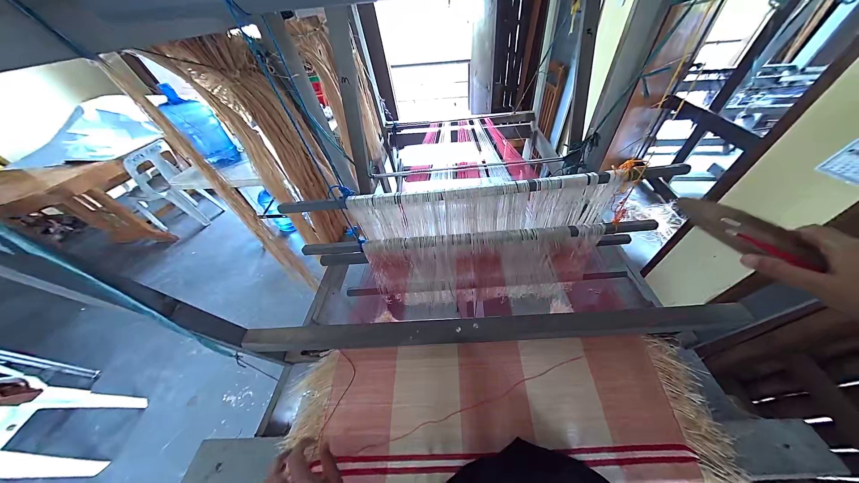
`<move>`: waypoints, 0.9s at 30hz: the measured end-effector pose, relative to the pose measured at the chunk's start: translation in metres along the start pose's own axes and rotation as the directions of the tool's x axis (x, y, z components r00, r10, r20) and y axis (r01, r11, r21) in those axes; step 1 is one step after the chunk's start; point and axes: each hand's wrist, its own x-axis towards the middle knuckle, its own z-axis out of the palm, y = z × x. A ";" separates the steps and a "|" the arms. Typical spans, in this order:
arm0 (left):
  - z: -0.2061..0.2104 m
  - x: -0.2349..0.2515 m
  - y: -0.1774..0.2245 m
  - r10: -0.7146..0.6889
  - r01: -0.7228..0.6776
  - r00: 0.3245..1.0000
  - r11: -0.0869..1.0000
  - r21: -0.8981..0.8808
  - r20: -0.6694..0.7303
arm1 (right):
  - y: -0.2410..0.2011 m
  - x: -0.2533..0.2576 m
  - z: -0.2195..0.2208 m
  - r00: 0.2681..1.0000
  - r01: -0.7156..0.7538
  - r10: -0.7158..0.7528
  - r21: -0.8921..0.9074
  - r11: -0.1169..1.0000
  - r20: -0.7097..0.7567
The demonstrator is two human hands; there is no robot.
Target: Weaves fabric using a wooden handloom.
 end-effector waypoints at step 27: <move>-0.029 0.041 0.074 -0.441 0.472 0.823 0.176 -0.864 0.359 | 0.017 -0.031 0.276 0.960 -0.151 0.270 0.662 0.734 -0.080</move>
